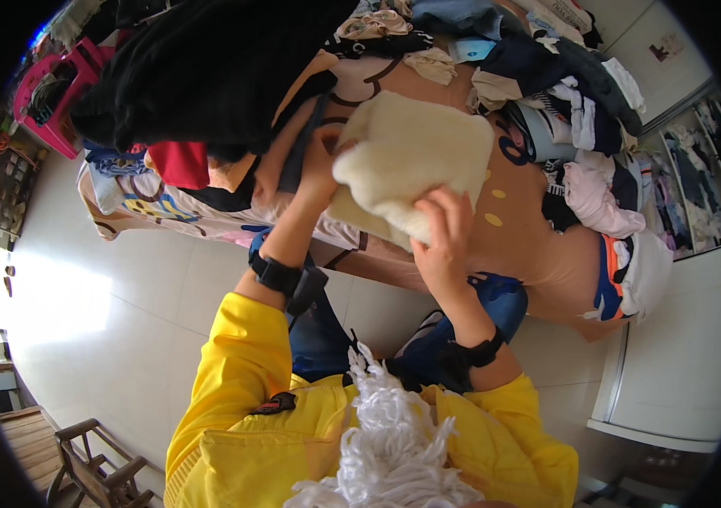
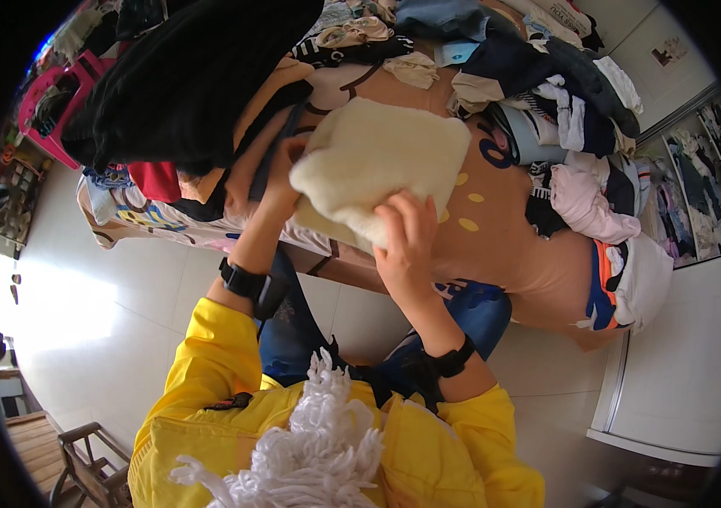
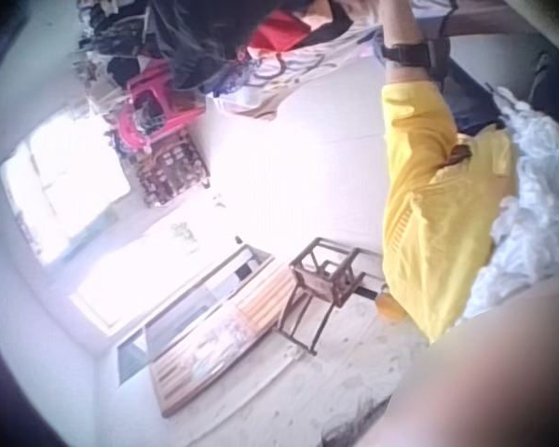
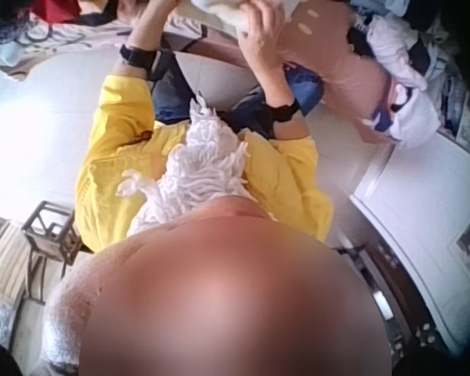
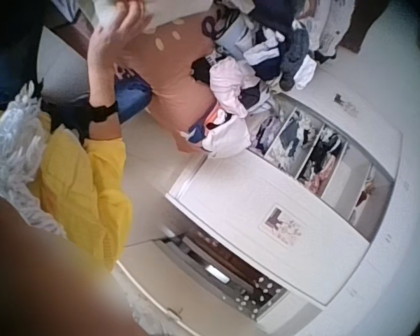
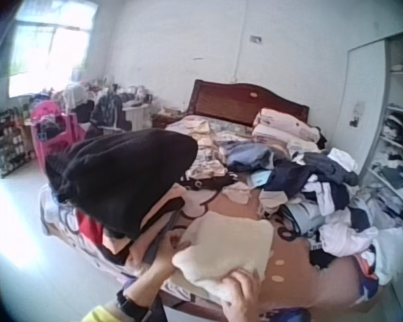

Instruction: The person sits on the floor and folds several garments one by one, including a white buttoned top, a pink quilted vest, a cream sweater with a rabbit design, and a pink shirt. Each item is smoothed, folded, and placed on a growing stack.

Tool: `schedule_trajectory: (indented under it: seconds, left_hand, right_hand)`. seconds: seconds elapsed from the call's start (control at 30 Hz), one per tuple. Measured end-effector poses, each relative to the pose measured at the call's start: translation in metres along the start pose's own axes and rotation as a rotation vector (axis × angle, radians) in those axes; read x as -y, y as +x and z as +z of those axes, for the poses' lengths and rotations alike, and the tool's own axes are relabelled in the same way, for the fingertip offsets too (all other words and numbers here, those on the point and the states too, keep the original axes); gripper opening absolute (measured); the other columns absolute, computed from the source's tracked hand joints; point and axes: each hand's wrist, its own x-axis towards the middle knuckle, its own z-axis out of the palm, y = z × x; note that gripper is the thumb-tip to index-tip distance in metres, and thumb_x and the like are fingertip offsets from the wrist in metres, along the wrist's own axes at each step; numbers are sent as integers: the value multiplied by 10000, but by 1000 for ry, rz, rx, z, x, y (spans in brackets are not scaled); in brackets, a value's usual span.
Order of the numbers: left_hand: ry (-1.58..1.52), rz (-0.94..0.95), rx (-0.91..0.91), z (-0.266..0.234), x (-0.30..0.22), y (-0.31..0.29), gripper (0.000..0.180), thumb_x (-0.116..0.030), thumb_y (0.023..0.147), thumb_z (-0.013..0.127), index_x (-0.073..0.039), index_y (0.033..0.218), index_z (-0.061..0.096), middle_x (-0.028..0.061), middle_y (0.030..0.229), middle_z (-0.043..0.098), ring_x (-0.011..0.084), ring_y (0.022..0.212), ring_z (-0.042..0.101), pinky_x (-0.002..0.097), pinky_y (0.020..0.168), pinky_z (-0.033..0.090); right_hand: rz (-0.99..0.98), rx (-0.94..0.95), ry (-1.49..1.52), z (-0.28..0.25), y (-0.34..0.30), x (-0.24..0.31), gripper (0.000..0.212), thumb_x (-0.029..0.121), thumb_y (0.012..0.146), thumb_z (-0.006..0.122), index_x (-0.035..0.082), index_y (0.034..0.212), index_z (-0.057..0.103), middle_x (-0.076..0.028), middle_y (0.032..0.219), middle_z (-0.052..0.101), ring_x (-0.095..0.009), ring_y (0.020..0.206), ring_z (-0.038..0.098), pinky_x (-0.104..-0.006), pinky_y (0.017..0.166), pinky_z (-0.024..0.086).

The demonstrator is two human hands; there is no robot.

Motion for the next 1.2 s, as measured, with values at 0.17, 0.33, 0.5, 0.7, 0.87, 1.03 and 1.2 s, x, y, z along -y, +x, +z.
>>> schedule_trajectory:
  seconds: [0.17,0.33,0.5,0.7,0.87,1.03,1.2]
  left_hand:
    - [-57,150,183,-13,-50,-18,475,-325,846,731,37,1101,560,187,1023,652,312,815,658,341,702,528]
    - [776,341,238,4,-80,-34,665,-375,789,770,6,1257,490,190,1023,653,275,857,664,366,725,524]
    - [480,251,390,-1,-70,-21,563,-207,793,746,-29,1261,490,176,1137,599,251,996,623,338,847,494]
    - [-193,330,299,-8,-46,-21,336,11,837,602,-27,1168,564,55,1090,610,156,1032,571,272,934,434]
    - [-179,131,214,-19,-9,-31,273,21,870,558,-25,1131,625,52,1142,617,140,1102,557,250,952,422]
    - [64,394,4,-14,7,-34,215,-87,926,563,4,1118,601,146,1025,635,251,977,613,299,894,459]
    - [305,270,-76,-16,17,-40,361,-282,958,593,46,1104,553,244,1034,611,339,997,620,378,892,470]
  right_hand:
    - [-127,-13,-19,9,-7,-4,387,-93,582,638,47,943,636,-55,1053,588,-258,1125,539,-579,1138,235]
    - [-158,0,-47,12,-17,-10,236,-29,673,658,53,895,650,-31,993,595,-207,1044,568,-544,1127,267]
    - [-204,-85,-14,13,-22,-15,183,-6,698,670,88,856,670,-20,969,586,-196,1027,568,-504,1121,289]
    - [-170,-60,76,-3,-22,-17,244,0,708,683,137,907,713,-32,1082,584,-216,1116,550,-472,1125,263]
    - [-125,137,448,-40,13,-19,244,162,773,743,101,1007,712,-80,1185,638,-261,1169,559,-492,1105,287]
    - [-11,-133,300,-49,78,-28,501,427,807,736,114,1191,664,-102,1295,597,-309,1286,494,-565,1080,315]
    - [-39,347,-84,9,75,-25,688,566,815,674,228,1395,521,-136,1508,400,-320,1416,333,-644,1112,179]
